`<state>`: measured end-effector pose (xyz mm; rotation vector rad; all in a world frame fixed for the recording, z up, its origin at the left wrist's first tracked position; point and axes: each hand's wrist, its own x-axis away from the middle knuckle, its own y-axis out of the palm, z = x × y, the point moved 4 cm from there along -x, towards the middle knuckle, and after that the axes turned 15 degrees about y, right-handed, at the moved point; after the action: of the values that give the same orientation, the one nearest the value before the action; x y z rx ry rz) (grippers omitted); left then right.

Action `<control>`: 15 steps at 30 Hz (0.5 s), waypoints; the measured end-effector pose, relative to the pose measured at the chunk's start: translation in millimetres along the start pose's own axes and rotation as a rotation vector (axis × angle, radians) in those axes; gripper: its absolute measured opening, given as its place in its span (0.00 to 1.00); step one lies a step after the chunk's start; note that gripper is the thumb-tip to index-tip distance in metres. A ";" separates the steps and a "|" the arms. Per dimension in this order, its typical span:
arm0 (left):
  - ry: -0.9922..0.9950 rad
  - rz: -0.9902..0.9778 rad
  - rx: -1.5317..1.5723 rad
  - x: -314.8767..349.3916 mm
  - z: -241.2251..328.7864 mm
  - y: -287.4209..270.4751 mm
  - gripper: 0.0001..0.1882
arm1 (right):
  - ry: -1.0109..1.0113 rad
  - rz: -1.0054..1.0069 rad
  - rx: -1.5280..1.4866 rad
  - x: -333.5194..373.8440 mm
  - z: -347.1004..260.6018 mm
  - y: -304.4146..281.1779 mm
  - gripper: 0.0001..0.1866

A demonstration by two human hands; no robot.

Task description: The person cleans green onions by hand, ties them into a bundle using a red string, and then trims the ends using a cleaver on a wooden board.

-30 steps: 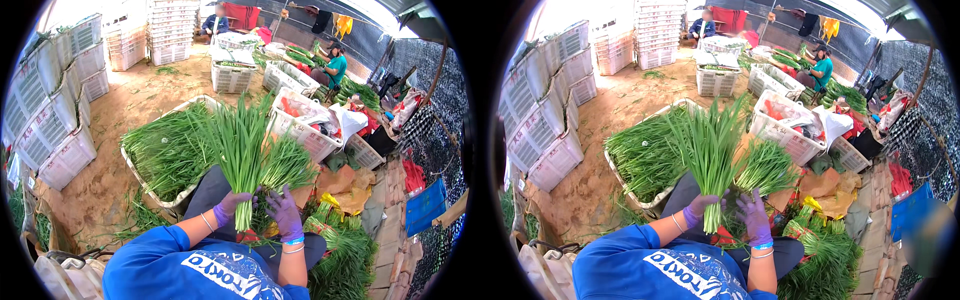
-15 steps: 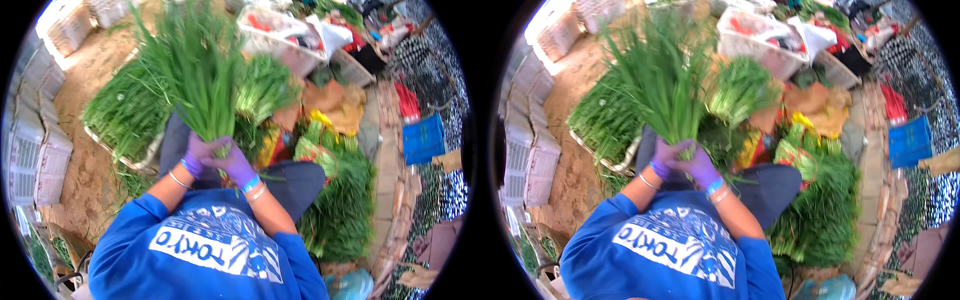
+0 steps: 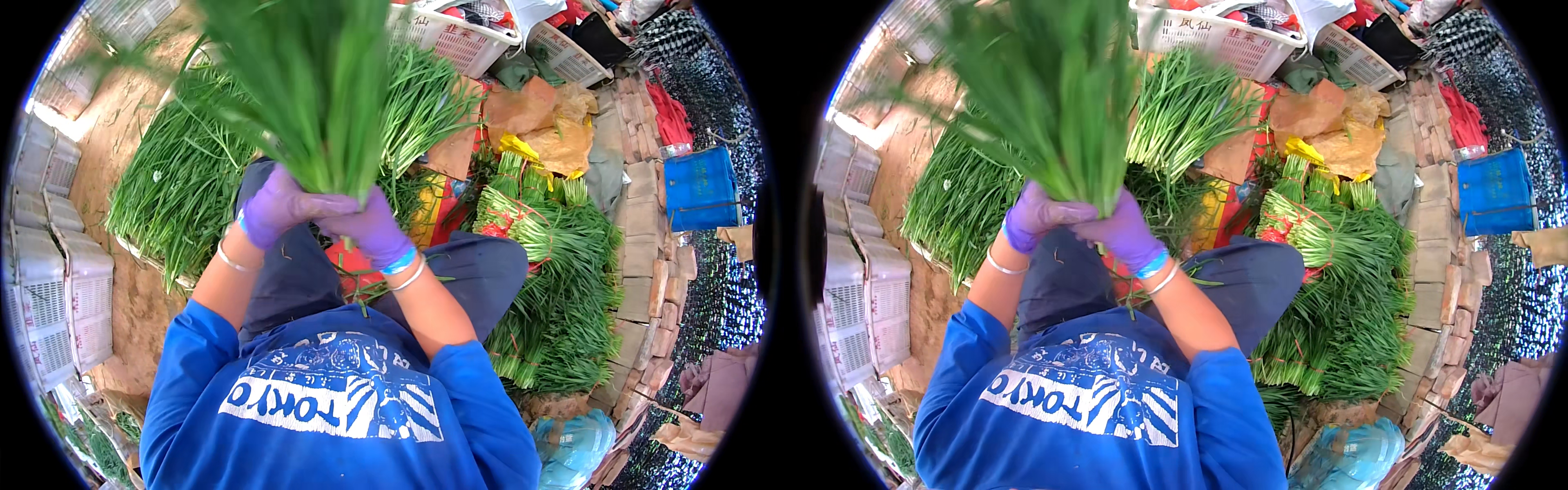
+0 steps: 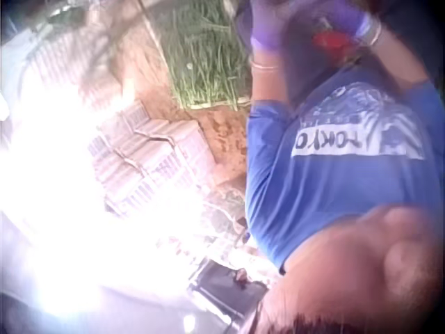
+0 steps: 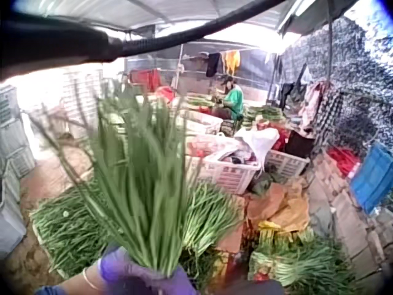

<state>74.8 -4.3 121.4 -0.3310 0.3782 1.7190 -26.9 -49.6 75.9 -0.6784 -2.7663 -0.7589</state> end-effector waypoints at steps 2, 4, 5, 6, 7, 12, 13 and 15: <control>-0.087 -0.130 0.066 -20.6 -19.8 0.3 0.32 | 0.000 -0.013 -0.155 14.7 -16.7 -14.5 0.26; -0.247 -0.078 0.236 -34.1 -57.8 5.8 0.30 | -0.058 0.062 -0.264 31.4 -21.2 -41.8 0.28; -0.325 0.091 0.336 -34.5 -91.5 7.5 0.28 | -0.126 0.109 -0.311 38.6 -15.6 -63.3 0.30; -0.616 0.155 0.170 -20.5 -139.2 -1.2 0.26 | -0.199 0.114 -0.337 47.3 -13.6 -79.4 0.31; -0.767 0.075 0.008 -3.9 -186.2 -1.4 0.28 | -0.269 0.123 -0.361 57.9 -13.8 -92.6 0.32; -0.876 0.029 -0.290 25.8 -285.0 48.7 0.29 | -0.441 0.112 -0.566 99.7 -16.2 -135.4 0.33; -0.808 0.101 -0.187 31.8 -306.0 51.9 0.25 | -0.474 0.088 -0.574 102.1 -13.2 -143.3 0.33; -0.845 -0.274 -0.280 36.9 -298.6 72.3 0.17 | -0.497 0.081 -0.577 108.5 -7.8 -159.8 0.33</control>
<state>0.1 -110.9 -159.2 0.1560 -0.5057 1.4843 -197.8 -134.7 45.4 -1.2170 -2.9055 -1.5846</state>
